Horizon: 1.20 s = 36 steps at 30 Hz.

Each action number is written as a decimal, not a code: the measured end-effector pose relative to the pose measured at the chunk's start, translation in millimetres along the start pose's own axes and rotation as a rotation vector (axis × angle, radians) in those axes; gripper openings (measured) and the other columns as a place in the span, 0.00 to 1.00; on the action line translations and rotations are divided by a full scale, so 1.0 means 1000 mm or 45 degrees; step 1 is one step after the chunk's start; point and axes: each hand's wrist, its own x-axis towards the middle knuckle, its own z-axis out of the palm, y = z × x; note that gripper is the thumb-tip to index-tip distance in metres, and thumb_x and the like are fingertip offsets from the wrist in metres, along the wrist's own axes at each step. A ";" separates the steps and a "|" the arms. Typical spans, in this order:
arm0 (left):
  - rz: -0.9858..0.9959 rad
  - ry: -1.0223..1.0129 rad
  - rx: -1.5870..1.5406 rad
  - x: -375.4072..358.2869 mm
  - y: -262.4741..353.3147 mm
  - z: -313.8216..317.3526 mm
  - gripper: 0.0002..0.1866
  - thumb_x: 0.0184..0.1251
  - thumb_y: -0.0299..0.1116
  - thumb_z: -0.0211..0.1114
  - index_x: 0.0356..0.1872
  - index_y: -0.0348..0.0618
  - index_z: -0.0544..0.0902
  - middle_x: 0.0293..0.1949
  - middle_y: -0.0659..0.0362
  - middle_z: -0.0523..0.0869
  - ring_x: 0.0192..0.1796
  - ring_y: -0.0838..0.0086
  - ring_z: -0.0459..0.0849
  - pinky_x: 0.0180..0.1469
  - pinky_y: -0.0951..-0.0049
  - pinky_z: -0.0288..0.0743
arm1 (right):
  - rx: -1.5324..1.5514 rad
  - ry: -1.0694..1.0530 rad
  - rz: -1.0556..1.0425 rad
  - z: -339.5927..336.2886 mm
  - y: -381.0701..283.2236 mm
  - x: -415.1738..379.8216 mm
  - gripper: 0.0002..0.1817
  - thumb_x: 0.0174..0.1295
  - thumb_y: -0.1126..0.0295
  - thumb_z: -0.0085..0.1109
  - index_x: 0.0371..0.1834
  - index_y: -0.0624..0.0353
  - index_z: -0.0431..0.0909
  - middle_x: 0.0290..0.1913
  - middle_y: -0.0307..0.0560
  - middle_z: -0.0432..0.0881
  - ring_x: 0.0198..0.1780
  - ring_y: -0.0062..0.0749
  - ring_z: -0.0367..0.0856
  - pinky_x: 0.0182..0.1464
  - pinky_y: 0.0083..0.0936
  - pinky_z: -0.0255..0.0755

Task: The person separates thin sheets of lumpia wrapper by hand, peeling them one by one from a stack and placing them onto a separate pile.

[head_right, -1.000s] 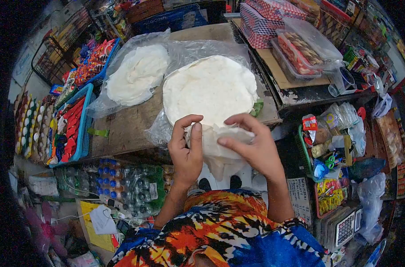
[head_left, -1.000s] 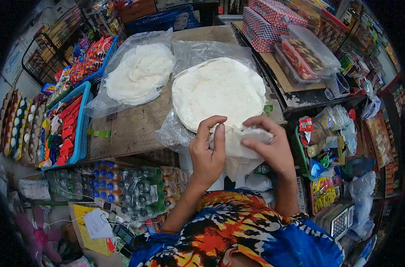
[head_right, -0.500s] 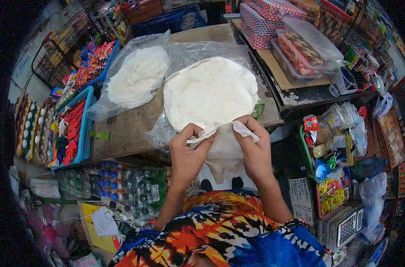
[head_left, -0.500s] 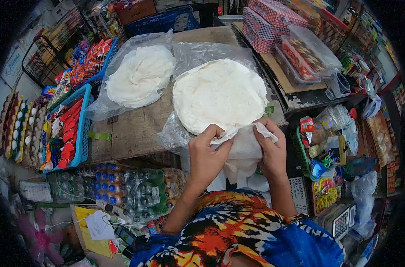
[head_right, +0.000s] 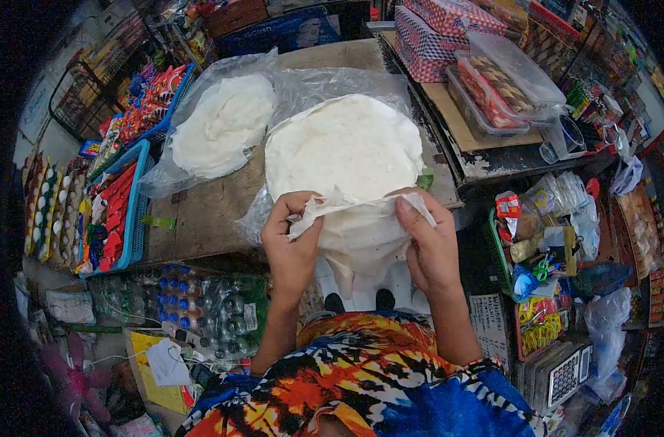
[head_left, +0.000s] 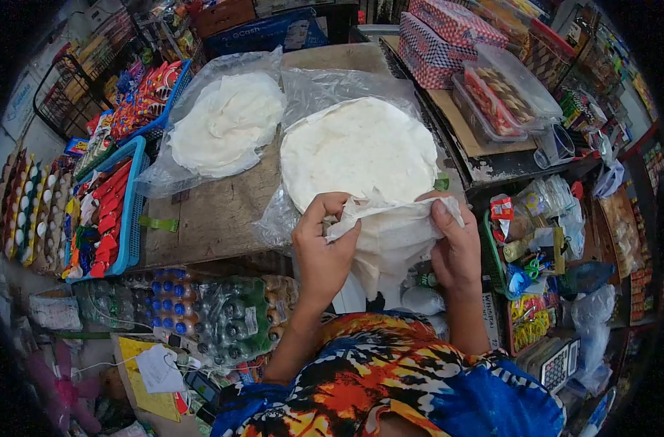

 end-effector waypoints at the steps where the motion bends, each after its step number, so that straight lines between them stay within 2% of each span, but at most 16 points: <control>1: -0.069 -0.056 -0.070 0.001 0.003 0.000 0.11 0.51 0.18 0.67 0.32 0.36 0.73 0.33 0.58 0.80 0.35 0.76 0.76 0.41 0.75 0.72 | 0.000 0.001 0.000 0.000 -0.001 0.001 0.08 0.69 0.70 0.55 0.44 0.62 0.76 0.39 0.38 0.79 0.41 0.19 0.76 0.48 0.19 0.70; 3: -0.134 -0.111 -0.143 0.002 0.004 0.004 0.11 0.53 0.17 0.66 0.35 0.36 0.74 0.35 0.59 0.81 0.37 0.78 0.77 0.43 0.76 0.72 | 0.090 -0.011 0.118 0.001 -0.002 0.004 0.08 0.69 0.70 0.55 0.45 0.62 0.76 0.40 0.38 0.79 0.42 0.20 0.77 0.49 0.19 0.70; 4: -0.103 -0.110 -0.190 0.001 0.005 0.009 0.12 0.56 0.18 0.66 0.41 0.37 0.75 0.37 0.61 0.80 0.40 0.80 0.77 0.45 0.78 0.71 | 0.089 -0.012 0.117 0.001 -0.001 0.006 0.08 0.69 0.70 0.55 0.45 0.62 0.76 0.40 0.38 0.79 0.42 0.20 0.77 0.49 0.19 0.70; 6: -0.074 -0.109 -0.235 -0.001 0.008 0.012 0.14 0.59 0.19 0.66 0.46 0.38 0.77 0.38 0.63 0.79 0.42 0.82 0.76 0.47 0.80 0.70 | 0.026 -0.171 0.103 -0.002 0.002 0.007 0.08 0.70 0.71 0.53 0.46 0.62 0.75 0.41 0.38 0.78 0.43 0.19 0.75 0.49 0.18 0.69; 8: -0.272 -0.269 -0.197 0.000 0.017 0.012 0.18 0.59 0.19 0.68 0.50 0.38 0.76 0.41 0.63 0.78 0.44 0.81 0.77 0.48 0.79 0.71 | -0.039 -0.196 0.107 0.002 0.003 0.007 0.07 0.70 0.71 0.53 0.46 0.62 0.75 0.41 0.37 0.77 0.43 0.17 0.74 0.48 0.16 0.68; 9: -0.098 -0.232 -0.085 -0.001 0.011 0.013 0.15 0.60 0.23 0.69 0.47 0.36 0.78 0.37 0.56 0.83 0.37 0.78 0.81 0.38 0.79 0.74 | -0.103 -0.223 0.110 0.004 0.004 0.007 0.07 0.70 0.71 0.52 0.46 0.62 0.75 0.41 0.37 0.77 0.43 0.16 0.73 0.48 0.15 0.67; 10: -0.098 -0.232 -0.084 0.000 0.007 0.012 0.15 0.60 0.23 0.69 0.47 0.36 0.78 0.37 0.56 0.83 0.37 0.78 0.81 0.38 0.79 0.74 | -0.102 -0.223 0.111 0.005 0.006 0.007 0.07 0.70 0.71 0.52 0.46 0.62 0.75 0.41 0.37 0.77 0.43 0.16 0.73 0.48 0.15 0.67; 14: -0.042 -0.161 -0.061 0.002 0.004 0.010 0.07 0.61 0.19 0.64 0.41 0.34 0.80 0.34 0.55 0.84 0.36 0.76 0.84 0.40 0.74 0.78 | -0.056 -0.168 0.075 0.009 0.008 0.009 0.06 0.70 0.73 0.51 0.45 0.61 0.74 0.42 0.36 0.76 0.44 0.16 0.71 0.49 0.14 0.65; 16: 0.050 -0.150 0.148 0.003 0.007 0.007 0.07 0.62 0.17 0.63 0.41 0.32 0.79 0.38 0.56 0.85 0.43 0.77 0.83 0.49 0.77 0.76 | -0.028 -0.124 0.025 0.010 0.006 0.010 0.06 0.70 0.73 0.51 0.45 0.61 0.74 0.42 0.37 0.75 0.44 0.16 0.72 0.49 0.15 0.66; 20: 0.029 -0.089 0.092 0.002 0.007 0.009 0.07 0.63 0.16 0.62 0.41 0.32 0.77 0.39 0.56 0.83 0.44 0.76 0.83 0.50 0.76 0.77 | 0.199 -0.048 -0.143 0.006 0.007 0.013 0.06 0.69 0.73 0.51 0.46 0.61 0.72 0.41 0.39 0.74 0.43 0.21 0.74 0.50 0.19 0.69; 23: 0.013 -0.064 0.015 0.003 0.007 0.008 0.07 0.63 0.16 0.62 0.40 0.33 0.76 0.39 0.57 0.82 0.44 0.77 0.81 0.48 0.78 0.76 | 0.565 -0.194 -0.154 -0.002 0.010 0.016 0.09 0.67 0.73 0.53 0.47 0.62 0.68 0.37 0.42 0.72 0.39 0.26 0.75 0.44 0.22 0.71; 27: -0.082 0.006 -0.118 0.007 0.008 0.005 0.07 0.63 0.18 0.63 0.40 0.32 0.76 0.38 0.56 0.83 0.42 0.77 0.82 0.45 0.78 0.76 | 0.565 -0.297 -0.139 -0.015 0.010 0.018 0.09 0.67 0.70 0.54 0.45 0.62 0.70 0.36 0.41 0.72 0.38 0.25 0.73 0.43 0.21 0.70; 30: -0.113 -0.010 -0.163 0.010 0.009 0.002 0.07 0.64 0.19 0.63 0.41 0.32 0.77 0.37 0.55 0.84 0.42 0.76 0.83 0.45 0.77 0.77 | 0.244 -0.234 0.073 -0.008 -0.009 0.013 0.13 0.62 0.69 0.62 0.45 0.61 0.73 0.39 0.39 0.74 0.41 0.21 0.73 0.43 0.18 0.69; 32: -0.122 -0.056 -0.166 0.011 0.012 0.002 0.07 0.63 0.19 0.63 0.41 0.32 0.77 0.38 0.54 0.84 0.43 0.77 0.83 0.46 0.77 0.77 | -0.634 -0.302 0.015 0.005 -0.016 0.009 0.18 0.55 0.70 0.70 0.47 0.60 0.75 0.43 0.38 0.77 0.44 0.17 0.73 0.45 0.16 0.68; 33: -0.107 -0.119 -0.169 0.012 0.014 0.004 0.07 0.64 0.19 0.63 0.42 0.33 0.77 0.38 0.54 0.85 0.43 0.78 0.83 0.44 0.78 0.77 | -0.785 -0.329 -0.131 0.010 -0.013 0.011 0.19 0.51 0.73 0.74 0.45 0.61 0.78 0.41 0.37 0.80 0.43 0.14 0.74 0.45 0.16 0.70; 36: -0.064 -0.216 -0.172 0.010 0.016 0.009 0.08 0.64 0.19 0.63 0.43 0.33 0.78 0.36 0.55 0.86 0.40 0.79 0.84 0.41 0.79 0.77 | -0.909 -0.207 -0.161 0.011 -0.004 0.011 0.13 0.53 0.73 0.72 0.39 0.63 0.80 0.34 0.37 0.82 0.37 0.15 0.75 0.42 0.17 0.71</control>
